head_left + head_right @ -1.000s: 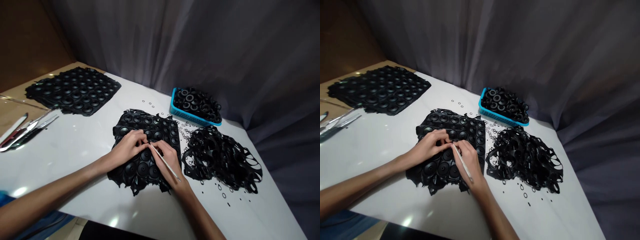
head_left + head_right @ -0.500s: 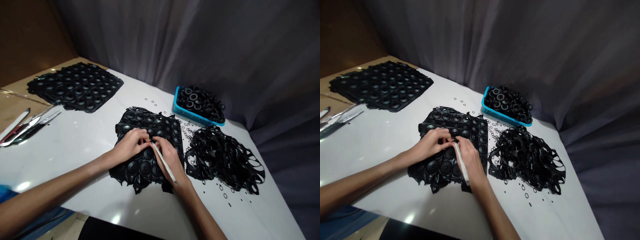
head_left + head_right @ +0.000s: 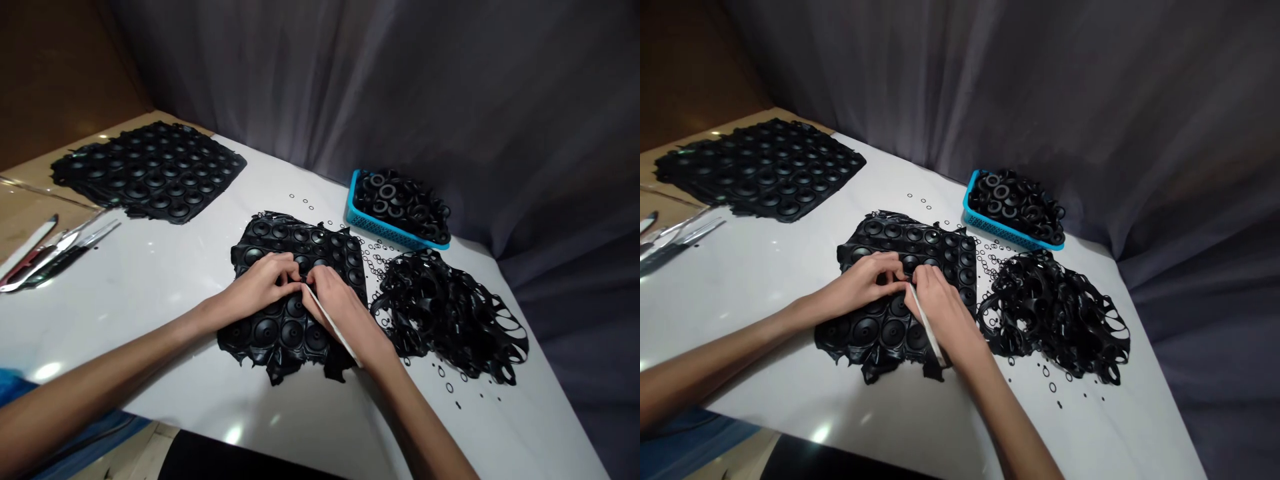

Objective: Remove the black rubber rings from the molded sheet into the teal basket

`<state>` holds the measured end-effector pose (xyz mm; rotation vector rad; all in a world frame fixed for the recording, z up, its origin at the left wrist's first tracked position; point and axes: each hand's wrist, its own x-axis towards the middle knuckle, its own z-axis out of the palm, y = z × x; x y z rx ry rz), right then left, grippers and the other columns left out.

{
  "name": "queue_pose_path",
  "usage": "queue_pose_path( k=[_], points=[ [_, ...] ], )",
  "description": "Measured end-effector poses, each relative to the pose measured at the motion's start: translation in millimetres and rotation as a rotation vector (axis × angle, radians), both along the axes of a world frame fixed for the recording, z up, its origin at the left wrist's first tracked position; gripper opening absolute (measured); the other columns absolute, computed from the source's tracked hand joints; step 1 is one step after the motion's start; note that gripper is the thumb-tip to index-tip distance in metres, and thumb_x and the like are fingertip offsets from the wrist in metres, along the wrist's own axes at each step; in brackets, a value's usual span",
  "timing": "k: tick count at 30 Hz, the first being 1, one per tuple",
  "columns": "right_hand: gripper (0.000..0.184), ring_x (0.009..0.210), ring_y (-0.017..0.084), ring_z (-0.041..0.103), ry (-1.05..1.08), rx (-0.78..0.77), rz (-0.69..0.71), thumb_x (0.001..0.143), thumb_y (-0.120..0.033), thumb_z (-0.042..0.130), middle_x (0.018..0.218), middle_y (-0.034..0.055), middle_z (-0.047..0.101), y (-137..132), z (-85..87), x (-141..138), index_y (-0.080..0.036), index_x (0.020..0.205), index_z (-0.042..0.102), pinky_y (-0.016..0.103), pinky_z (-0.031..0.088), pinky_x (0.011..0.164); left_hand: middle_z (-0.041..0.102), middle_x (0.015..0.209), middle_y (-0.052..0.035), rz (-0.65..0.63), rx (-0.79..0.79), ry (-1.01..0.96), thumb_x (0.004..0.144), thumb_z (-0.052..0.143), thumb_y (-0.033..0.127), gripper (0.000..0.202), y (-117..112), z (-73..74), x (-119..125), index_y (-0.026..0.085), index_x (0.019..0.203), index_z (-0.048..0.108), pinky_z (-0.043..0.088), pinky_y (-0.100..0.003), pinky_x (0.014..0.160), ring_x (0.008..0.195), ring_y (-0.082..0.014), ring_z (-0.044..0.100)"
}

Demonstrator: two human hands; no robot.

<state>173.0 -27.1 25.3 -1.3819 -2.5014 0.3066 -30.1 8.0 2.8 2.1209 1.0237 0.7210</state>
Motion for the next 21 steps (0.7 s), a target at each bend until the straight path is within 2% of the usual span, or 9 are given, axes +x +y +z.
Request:
queue_pose_path(
  k=[4,8,12,17,21],
  points=[
    [0.006,0.096,0.028,0.068,-0.245,0.038,0.137,0.105,-0.019,0.053,0.098,0.0103,0.071,15,9.4,0,-0.019,0.102,0.058,0.036,0.046,0.063,0.060,0.089,0.0025,0.012,-0.008,-0.002,0.098,0.069,0.019,0.015,-2,0.4,1,0.018,0.084,0.063,0.045,-0.037,0.087,0.074,-0.0147,0.060],
    [0.009,0.086,0.025,0.067,-0.328,0.091,0.249,0.105,-0.018,0.054,0.091,0.0086,0.073,29,9.8,3,-0.018,0.100,0.062,0.034,0.031,0.056,0.060,0.087,0.0017,0.037,-0.027,-0.010,0.099,0.069,0.022,0.012,-3,1.2,2,0.018,0.087,0.067,0.045,-0.035,0.083,0.077,-0.0166,0.060],
    [0.016,0.076,0.020,0.061,-0.227,0.103,0.278,0.104,-0.014,0.052,0.084,0.0044,0.069,36,0.9,11,-0.019,0.091,0.059,0.033,0.022,0.057,0.061,0.088,0.0012,0.059,-0.058,-0.014,0.099,0.070,0.026,0.014,-4,1.4,3,0.018,0.088,0.068,0.044,-0.035,0.081,0.077,-0.0166,0.059],
    [0.024,0.065,0.012,0.046,-0.014,0.011,0.260,0.103,-0.014,0.051,0.074,-0.0039,0.053,38,-8.7,20,-0.022,0.080,0.050,0.028,0.023,0.059,0.060,0.085,0.0009,0.068,-0.043,-0.031,0.102,0.067,0.032,0.024,-6,0.0,4,0.018,0.083,0.066,0.044,-0.033,0.079,0.080,-0.0176,0.058],
    [0.022,0.068,0.013,0.046,0.005,0.019,0.223,0.101,-0.013,0.051,0.075,-0.0026,0.052,36,-12.4,17,-0.022,0.081,0.050,0.028,0.021,0.058,0.060,0.083,0.0016,0.066,-0.040,-0.018,0.101,0.068,0.028,0.024,-6,0.4,5,0.018,0.080,0.064,0.044,-0.032,0.078,0.078,-0.0164,0.058]
  ],
)
